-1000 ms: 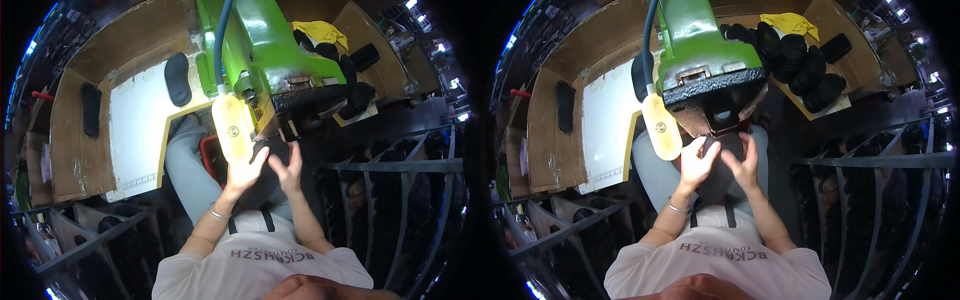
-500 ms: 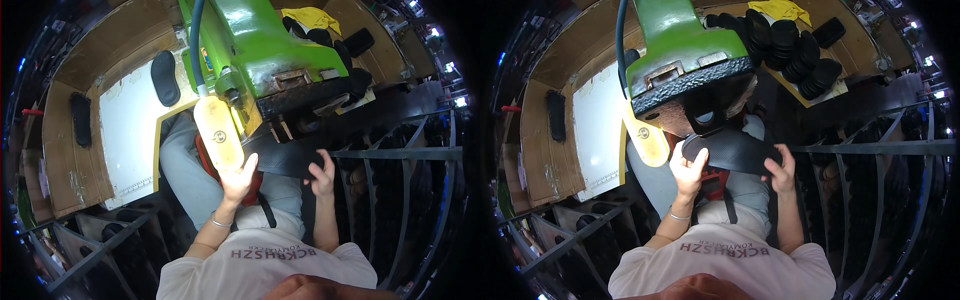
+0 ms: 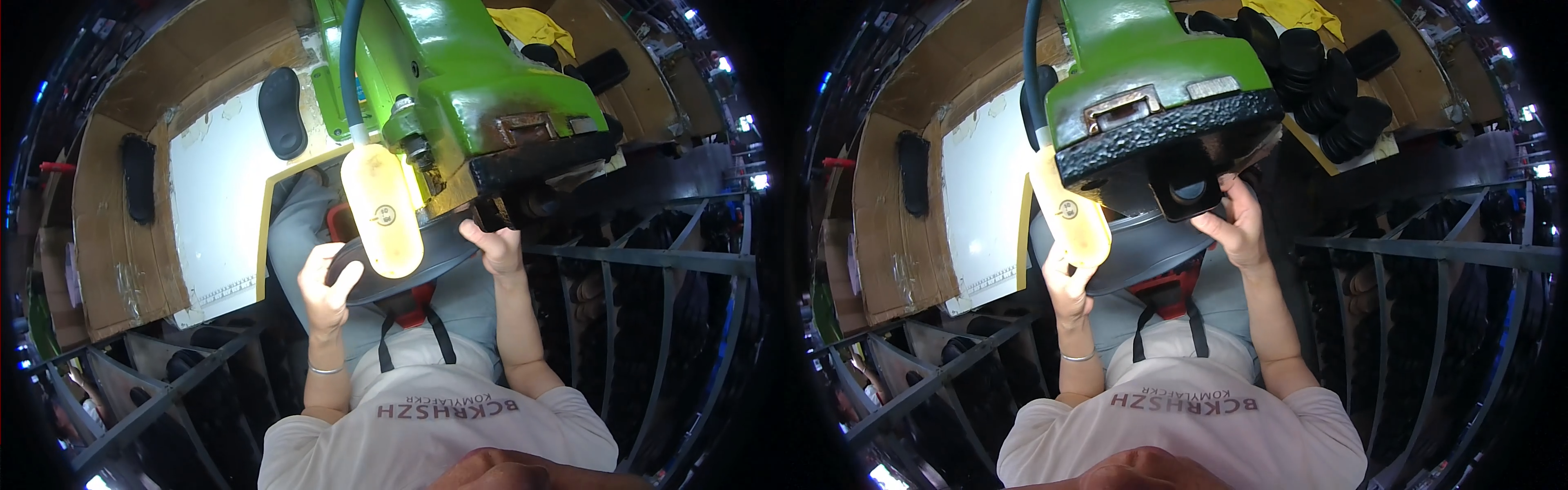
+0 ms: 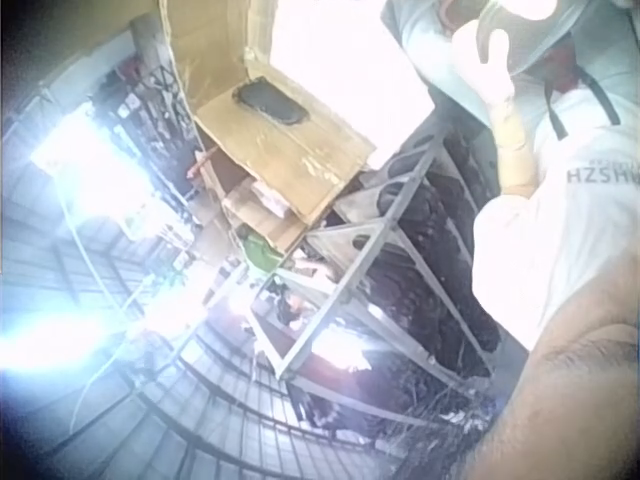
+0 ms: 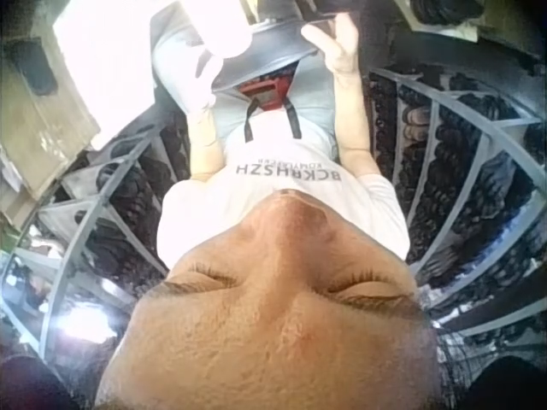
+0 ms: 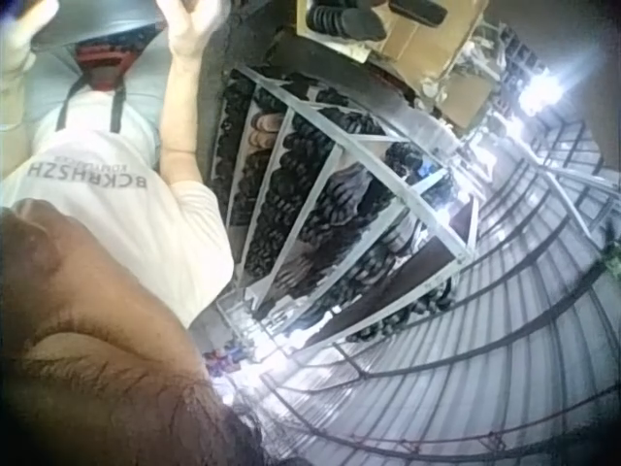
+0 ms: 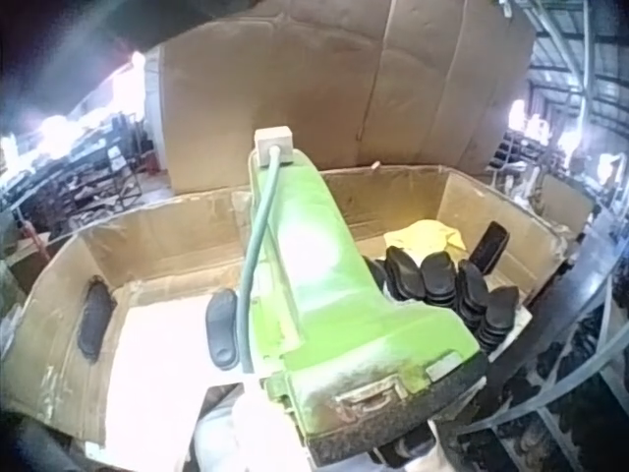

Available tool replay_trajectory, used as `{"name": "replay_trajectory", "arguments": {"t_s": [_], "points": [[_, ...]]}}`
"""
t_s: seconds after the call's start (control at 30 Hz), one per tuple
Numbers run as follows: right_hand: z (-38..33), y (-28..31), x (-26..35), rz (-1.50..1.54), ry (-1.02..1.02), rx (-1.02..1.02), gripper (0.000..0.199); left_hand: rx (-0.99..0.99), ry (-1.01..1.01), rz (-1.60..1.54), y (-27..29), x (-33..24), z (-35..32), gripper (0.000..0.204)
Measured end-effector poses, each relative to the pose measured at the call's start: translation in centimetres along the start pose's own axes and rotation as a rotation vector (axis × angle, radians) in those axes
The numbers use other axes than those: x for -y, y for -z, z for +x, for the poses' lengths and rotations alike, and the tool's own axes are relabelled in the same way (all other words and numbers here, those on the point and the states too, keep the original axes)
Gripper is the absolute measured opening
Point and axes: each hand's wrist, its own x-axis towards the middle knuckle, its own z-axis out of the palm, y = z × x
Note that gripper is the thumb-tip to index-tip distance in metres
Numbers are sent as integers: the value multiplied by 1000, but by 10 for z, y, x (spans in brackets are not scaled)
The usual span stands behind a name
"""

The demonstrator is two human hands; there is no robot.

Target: The recorder uses an industrial machine to polish shoe soles and then organizes them onto a storage rack.

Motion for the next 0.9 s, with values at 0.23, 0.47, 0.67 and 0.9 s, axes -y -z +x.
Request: {"name": "replay_trajectory", "arguments": {"t_s": [0.23,0.47,0.67,0.9], "points": [[7,-25,-9,66,-66,105,72,91,149,2,35,32,-22,20],[8,-23,-8,14,-47,39,61,252,253,307,-23,78,-57,20],[-2,-1,-12,-194,116,-39,48,353,-18,400,-47,67,-37,21],[-4,-12,-16,-158,148,-182,39,111,-234,294,-71,55,-24,21]]}}
